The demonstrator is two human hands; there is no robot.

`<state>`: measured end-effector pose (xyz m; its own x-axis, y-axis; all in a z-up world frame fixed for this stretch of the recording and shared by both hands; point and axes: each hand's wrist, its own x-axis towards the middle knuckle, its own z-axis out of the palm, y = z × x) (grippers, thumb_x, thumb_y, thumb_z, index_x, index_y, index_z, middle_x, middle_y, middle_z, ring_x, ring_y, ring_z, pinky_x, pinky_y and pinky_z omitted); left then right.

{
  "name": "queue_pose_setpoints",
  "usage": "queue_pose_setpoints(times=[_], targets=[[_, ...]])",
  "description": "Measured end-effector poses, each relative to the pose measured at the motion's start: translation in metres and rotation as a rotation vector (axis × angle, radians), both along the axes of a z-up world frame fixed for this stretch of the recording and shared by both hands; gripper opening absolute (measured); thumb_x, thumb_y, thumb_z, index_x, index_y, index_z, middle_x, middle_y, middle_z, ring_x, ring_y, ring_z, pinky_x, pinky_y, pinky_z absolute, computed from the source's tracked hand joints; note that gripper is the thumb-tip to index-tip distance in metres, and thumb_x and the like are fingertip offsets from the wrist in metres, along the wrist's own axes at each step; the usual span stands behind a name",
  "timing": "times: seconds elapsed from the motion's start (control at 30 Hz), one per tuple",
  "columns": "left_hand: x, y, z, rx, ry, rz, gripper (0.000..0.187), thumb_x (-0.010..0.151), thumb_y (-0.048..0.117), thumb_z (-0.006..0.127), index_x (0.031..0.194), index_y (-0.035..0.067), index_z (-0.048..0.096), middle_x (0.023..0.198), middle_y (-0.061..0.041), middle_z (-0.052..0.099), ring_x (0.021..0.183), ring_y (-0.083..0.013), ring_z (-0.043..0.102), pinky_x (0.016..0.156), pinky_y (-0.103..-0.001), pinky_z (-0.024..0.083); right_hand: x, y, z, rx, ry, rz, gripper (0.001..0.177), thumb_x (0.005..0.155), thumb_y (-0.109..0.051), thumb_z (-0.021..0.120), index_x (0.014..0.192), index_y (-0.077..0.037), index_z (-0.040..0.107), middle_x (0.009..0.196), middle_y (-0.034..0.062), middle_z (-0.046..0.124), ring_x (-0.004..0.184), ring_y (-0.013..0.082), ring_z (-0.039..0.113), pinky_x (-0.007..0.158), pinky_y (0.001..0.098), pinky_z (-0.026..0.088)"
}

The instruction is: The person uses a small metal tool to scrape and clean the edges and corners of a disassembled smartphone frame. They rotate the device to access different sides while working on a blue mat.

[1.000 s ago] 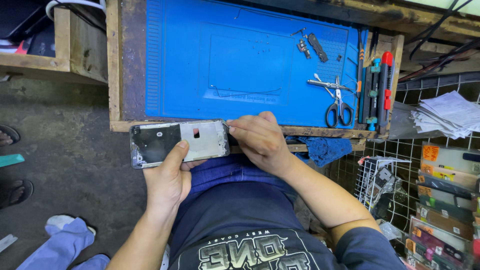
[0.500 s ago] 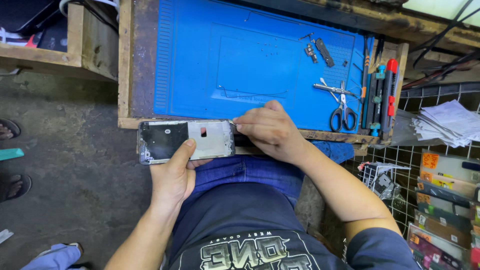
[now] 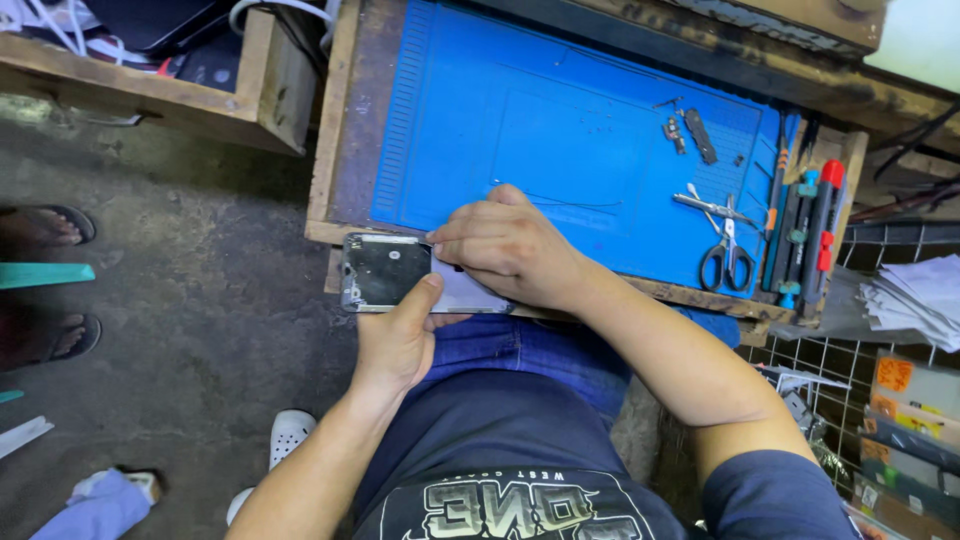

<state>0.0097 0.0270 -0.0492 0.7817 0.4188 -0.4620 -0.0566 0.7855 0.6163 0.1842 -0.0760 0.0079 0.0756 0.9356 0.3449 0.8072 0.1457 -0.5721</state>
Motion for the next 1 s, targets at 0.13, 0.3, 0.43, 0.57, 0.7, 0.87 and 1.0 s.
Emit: queue_pose_setpoints(times=[0.13, 0.3, 0.43, 0.57, 0.7, 0.87, 1.0], targets=[[-0.002, 0.001, -0.003, -0.023, -0.022, -0.007, 0.033, 0.096, -0.002, 0.058, 0.129, 0.002, 0.055, 0.111, -0.012, 0.068, 0.09, -0.0263, 0.074, 0.068, -0.04, 0.065, -0.003, 0.029, -0.002, 0.013, -0.005, 0.061, 0.019, 0.089, -0.01, 0.073, 0.108, -0.008, 0.072, 0.12, 0.0038, 0.073, 0.115, 0.0202, 0.067, 0.087, 0.0388, 0.042], [-0.001, 0.002, -0.004, -0.052, -0.065, -0.005, 0.036, 0.097, -0.002, 0.056, 0.132, 0.005, 0.05, 0.116, -0.011, 0.066, 0.093, -0.0227, 0.074, 0.068, -0.039, 0.065, -0.009, 0.057, -0.004, 0.018, -0.012, 0.108, 0.017, 0.089, -0.009, 0.073, 0.106, -0.008, 0.072, 0.119, 0.0033, 0.073, 0.115, 0.0198, 0.068, 0.088, 0.0385, 0.042], [-0.002, 0.003, -0.005, -0.052, -0.067, -0.019, 0.034, 0.099, -0.001, 0.056, 0.133, 0.003, 0.051, 0.116, -0.013, 0.066, 0.093, -0.0232, 0.074, 0.07, -0.038, 0.065, -0.01, 0.064, -0.005, 0.031, 0.0, 0.121, 0.018, 0.089, -0.008, 0.073, 0.107, -0.007, 0.072, 0.119, 0.0041, 0.073, 0.114, 0.0208, 0.068, 0.089, 0.0388, 0.043], [-0.001, 0.003, -0.005, -0.053, -0.051, -0.025, 0.036, 0.098, -0.001, 0.056, 0.133, 0.004, 0.05, 0.116, -0.012, 0.065, 0.093, -0.0228, 0.074, 0.07, -0.038, 0.065, -0.01, 0.064, -0.009, 0.04, 0.035, 0.131, 0.018, 0.09, -0.007, 0.074, 0.107, -0.006, 0.071, 0.119, 0.0059, 0.073, 0.115, 0.0225, 0.069, 0.09, 0.0388, 0.045], [-0.002, 0.002, -0.004, -0.042, -0.058, -0.026, 0.036, 0.098, 0.0, 0.056, 0.134, 0.004, 0.05, 0.116, -0.012, 0.065, 0.092, -0.0232, 0.074, 0.069, -0.038, 0.064, -0.008, 0.064, -0.014, 0.067, 0.079, 0.143, 0.018, 0.092, -0.008, 0.073, 0.11, -0.006, 0.072, 0.121, 0.0062, 0.073, 0.118, 0.023, 0.069, 0.095, 0.0383, 0.047], [-0.002, 0.001, -0.006, -0.028, -0.083, -0.027, 0.037, 0.097, -0.002, 0.058, 0.132, 0.003, 0.052, 0.115, -0.012, 0.066, 0.095, -0.0224, 0.073, 0.071, -0.039, 0.064, -0.003, 0.058, -0.015, 0.042, 0.213, 0.147, 0.017, 0.092, -0.008, 0.075, 0.109, -0.005, 0.074, 0.119, 0.0076, 0.075, 0.117, 0.0239, 0.07, 0.095, 0.0389, 0.046], [-0.003, 0.001, -0.012, 0.254, -0.195, -0.045, 0.042, 0.098, -0.006, 0.062, 0.139, -0.001, 0.055, 0.128, -0.006, 0.062, 0.118, -0.0145, 0.061, 0.101, -0.032, 0.052, -0.002, 0.039, -0.01, 0.043, 0.637, 0.013, 0.015, 0.096, -0.002, 0.072, 0.111, -0.002, 0.072, 0.118, 0.0106, 0.076, 0.116, 0.0229, 0.073, 0.102, 0.0368, 0.054]])
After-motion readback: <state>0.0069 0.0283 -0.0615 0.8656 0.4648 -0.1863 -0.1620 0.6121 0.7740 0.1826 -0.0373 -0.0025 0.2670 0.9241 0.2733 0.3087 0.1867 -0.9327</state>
